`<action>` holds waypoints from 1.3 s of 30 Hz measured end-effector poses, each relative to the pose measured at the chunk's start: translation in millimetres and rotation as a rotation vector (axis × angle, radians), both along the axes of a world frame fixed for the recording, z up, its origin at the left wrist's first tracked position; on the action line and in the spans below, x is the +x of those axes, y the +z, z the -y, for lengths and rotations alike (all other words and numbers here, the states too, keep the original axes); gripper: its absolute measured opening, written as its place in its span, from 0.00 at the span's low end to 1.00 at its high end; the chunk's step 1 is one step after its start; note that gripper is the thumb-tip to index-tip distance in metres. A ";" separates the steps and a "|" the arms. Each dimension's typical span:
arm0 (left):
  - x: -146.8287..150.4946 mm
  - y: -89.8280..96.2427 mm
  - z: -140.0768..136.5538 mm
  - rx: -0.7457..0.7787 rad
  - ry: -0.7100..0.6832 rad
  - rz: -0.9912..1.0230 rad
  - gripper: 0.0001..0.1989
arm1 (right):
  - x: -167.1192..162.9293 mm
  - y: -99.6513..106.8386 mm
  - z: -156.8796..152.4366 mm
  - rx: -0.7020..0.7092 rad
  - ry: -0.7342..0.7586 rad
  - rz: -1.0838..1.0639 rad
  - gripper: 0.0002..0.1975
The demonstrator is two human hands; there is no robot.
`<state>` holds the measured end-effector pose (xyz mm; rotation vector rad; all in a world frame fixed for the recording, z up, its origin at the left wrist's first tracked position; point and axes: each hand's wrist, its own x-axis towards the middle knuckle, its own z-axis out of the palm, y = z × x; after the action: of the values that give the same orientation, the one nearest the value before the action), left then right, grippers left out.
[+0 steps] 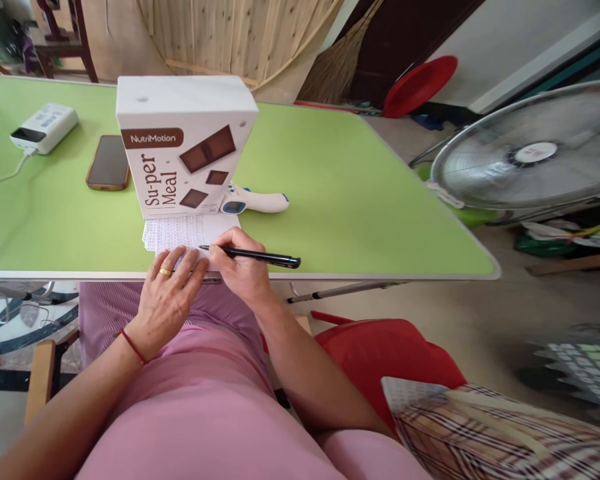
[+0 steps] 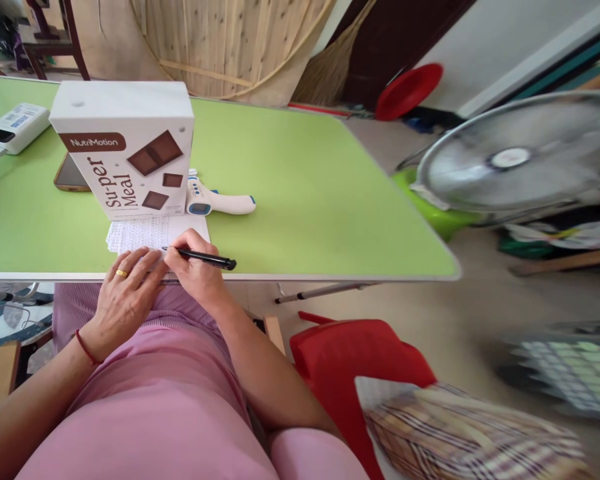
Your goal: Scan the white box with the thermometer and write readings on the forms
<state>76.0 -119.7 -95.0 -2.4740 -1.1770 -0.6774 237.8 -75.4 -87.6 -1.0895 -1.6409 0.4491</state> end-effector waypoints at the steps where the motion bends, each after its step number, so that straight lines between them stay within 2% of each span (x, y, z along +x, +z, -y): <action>1: 0.0 0.1 0.0 -0.001 0.001 0.000 0.15 | 0.0 0.0 0.1 0.002 0.002 -0.002 0.08; 7: 0.2 0.6 -0.1 -0.004 0.005 -0.002 0.15 | 0.2 0.5 0.2 0.007 0.003 0.000 0.08; 14: 0.2 1.2 0.4 -0.014 0.008 -0.001 0.15 | -0.8 0.9 0.9 -0.028 -0.071 0.026 0.07; 27: 0.2 0.0 0.1 -0.038 0.017 0.007 0.15 | -0.3 1.7 1.5 -0.046 -0.041 -0.004 0.07; 39: 0.4 -0.7 -0.4 -0.042 0.013 0.011 0.15 | 5.9 1.9 1.2 -0.002 -0.056 -0.033 0.07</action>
<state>76.4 -119.3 -95.7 -2.4977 -1.2218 -0.6701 243.7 -76.6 -85.7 -1.1213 -1.5772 0.4300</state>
